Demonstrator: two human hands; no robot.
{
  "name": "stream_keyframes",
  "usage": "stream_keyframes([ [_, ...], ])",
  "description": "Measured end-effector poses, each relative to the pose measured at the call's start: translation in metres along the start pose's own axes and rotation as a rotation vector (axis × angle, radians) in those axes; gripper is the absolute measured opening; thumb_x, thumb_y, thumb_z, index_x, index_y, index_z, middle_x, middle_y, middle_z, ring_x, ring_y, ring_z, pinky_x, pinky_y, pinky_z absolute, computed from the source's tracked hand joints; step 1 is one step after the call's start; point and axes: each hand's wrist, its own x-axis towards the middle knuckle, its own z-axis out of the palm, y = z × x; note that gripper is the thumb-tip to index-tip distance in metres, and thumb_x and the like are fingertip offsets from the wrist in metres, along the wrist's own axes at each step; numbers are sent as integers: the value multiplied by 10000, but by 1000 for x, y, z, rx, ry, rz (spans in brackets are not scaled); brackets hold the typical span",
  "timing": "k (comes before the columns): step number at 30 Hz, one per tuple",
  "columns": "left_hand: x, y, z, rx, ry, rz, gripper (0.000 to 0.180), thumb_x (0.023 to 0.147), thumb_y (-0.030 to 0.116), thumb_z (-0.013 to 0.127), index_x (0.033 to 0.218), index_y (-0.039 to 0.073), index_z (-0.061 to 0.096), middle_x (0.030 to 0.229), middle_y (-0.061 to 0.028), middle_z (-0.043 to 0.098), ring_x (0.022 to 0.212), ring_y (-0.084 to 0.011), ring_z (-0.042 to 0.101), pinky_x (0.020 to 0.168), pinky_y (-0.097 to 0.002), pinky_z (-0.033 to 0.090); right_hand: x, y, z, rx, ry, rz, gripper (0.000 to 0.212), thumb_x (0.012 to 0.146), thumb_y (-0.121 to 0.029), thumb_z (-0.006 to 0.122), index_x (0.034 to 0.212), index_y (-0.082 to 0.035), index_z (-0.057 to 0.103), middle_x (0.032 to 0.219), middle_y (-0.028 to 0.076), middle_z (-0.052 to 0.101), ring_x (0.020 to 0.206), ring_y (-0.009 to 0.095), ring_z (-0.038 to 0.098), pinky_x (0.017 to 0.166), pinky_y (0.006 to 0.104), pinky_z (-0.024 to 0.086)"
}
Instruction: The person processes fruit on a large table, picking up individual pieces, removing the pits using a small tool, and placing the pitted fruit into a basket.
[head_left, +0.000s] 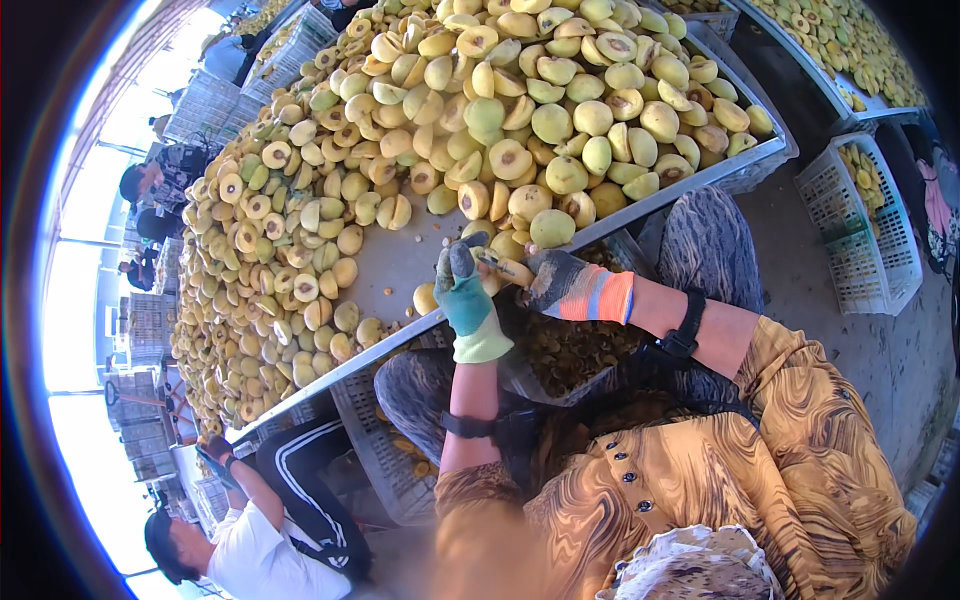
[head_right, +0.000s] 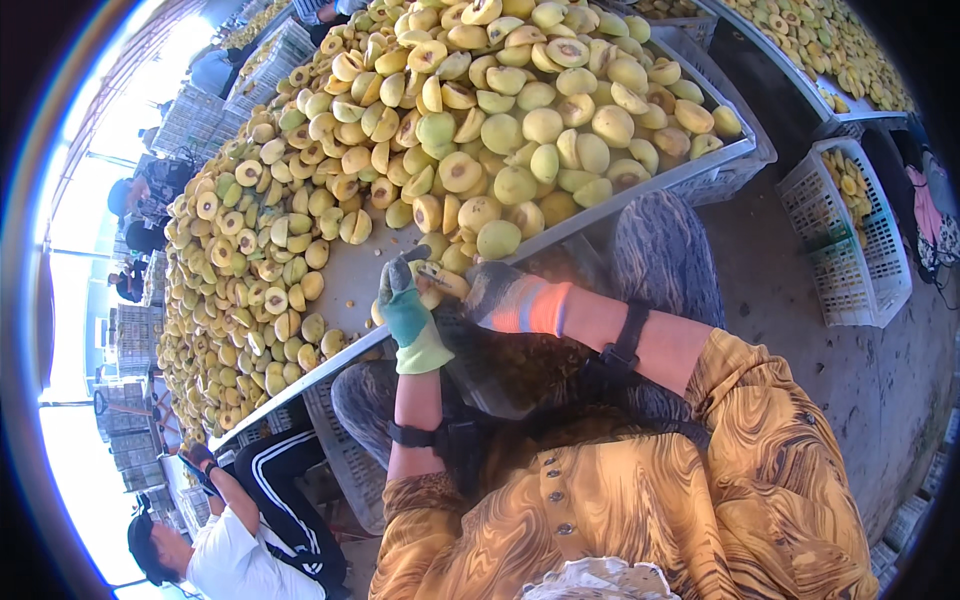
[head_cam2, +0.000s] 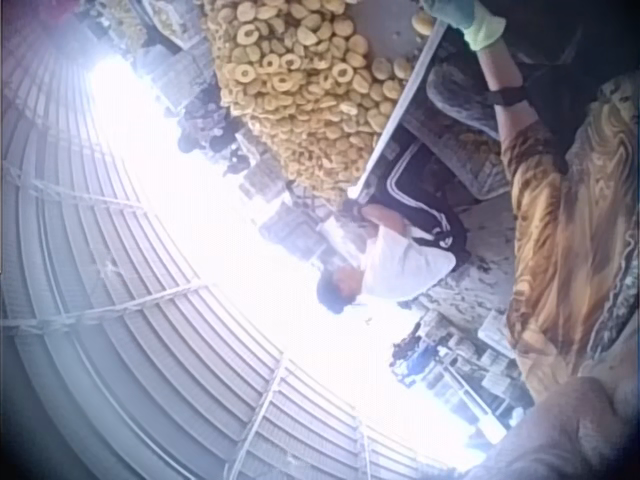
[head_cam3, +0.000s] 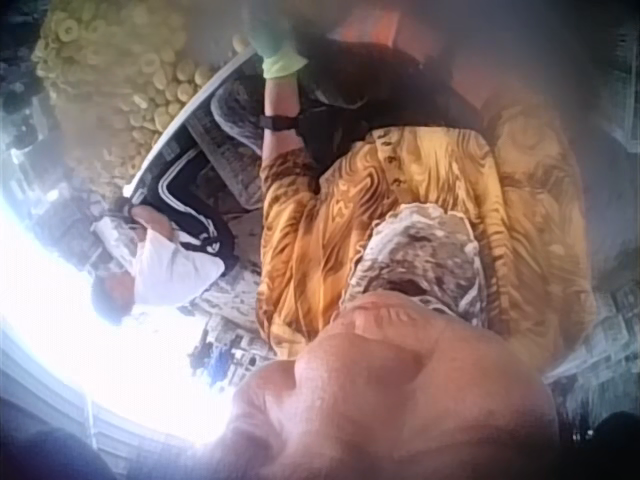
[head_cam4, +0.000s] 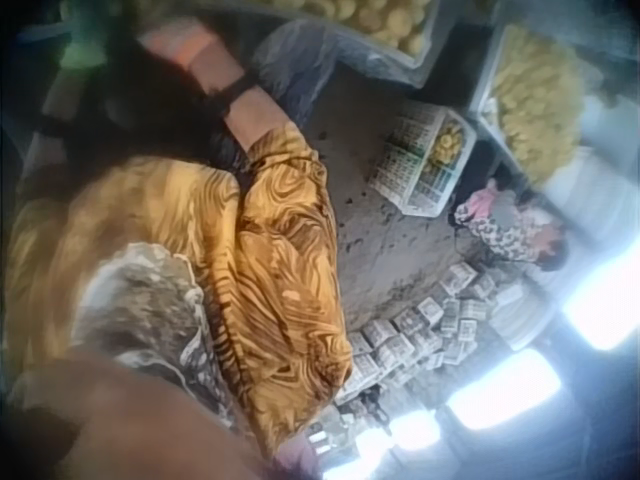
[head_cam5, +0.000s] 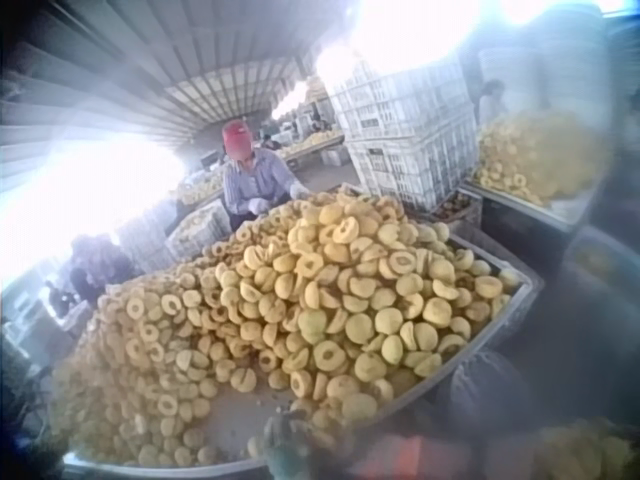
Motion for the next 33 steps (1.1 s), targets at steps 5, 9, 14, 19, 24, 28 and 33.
stream_keyframes([
  [5, -14, 7, 5, 283, 19, 28, 297, 972, 298, 559, 989, 25, 673, 823, -15, 618, 721, -95, 565, 655, -229, 451, -10, 0, -7, 571, 239, -23, 251, 901, -199, 484, 1108, -83, 567, 808, 151, 640, 791, 324, 638, 715, 435, 490],
  [9, -13, 11, 12, 809, -1, 656, 160, 927, 132, 592, 957, -10, 659, 864, -102, 658, 787, -217, 627, 759, -308, 499, -19, -2, -6, 429, 298, -109, 188, 866, -156, 542, 988, -36, 622, 902, 142, 658, 851, 288, 628, 773, 422, 493],
  [14, -2, 34, -7, 391, -341, -32, 186, 890, 169, 671, 957, -3, 696, 773, -9, 636, 708, -104, 579, 662, -255, 469, -39, -6, -63, 1405, -198, 168, 129, 896, -117, 609, 977, -22, 641, 569, -21, 491, 478, 125, 486, 445, 285, 384],
  [19, 12, 40, -22, 160, -583, -112, 327, 918, 289, 638, 1020, -17, 691, 812, -18, 656, 703, -74, 564, 667, -218, 460, -39, 0, -51, 2015, -573, 75, 156, 861, -111, 661, 949, 9, 614, 559, -37, 487, 402, 45, 416, 350, 191, 265],
  [24, -5, 36, -1, -12, -248, -66, 305, 929, 250, 615, 1062, -20, 669, 868, -23, 658, 770, -87, 579, 707, -227, 477, -31, 0, -36, 2500, -641, 202, 147, 864, -149, 664, 942, -28, 630, 546, -36, 482, 408, 53, 428, 362, 194, 283],
  [28, -23, 38, 2, 347, -178, 315, 161, 865, 89, 660, 985, -17, 672, 895, -64, 684, 788, -132, 611, 725, -270, 495, -36, -8, -46, 1833, -434, 154, 165, 894, -202, 657, 863, -46, 615, 542, -76, 445, 411, 24, 396, 374, 209, 259],
  [33, -22, 57, -8, 721, -508, 777, 101, 824, 61, 647, 866, -31, 662, 921, -136, 683, 846, -244, 631, 768, -323, 506, -55, -10, -59, 2013, -619, 7, 256, 907, -214, 643, 1013, 19, 640, 551, -69, 459, 413, 23, 398, 365, 193, 263],
])
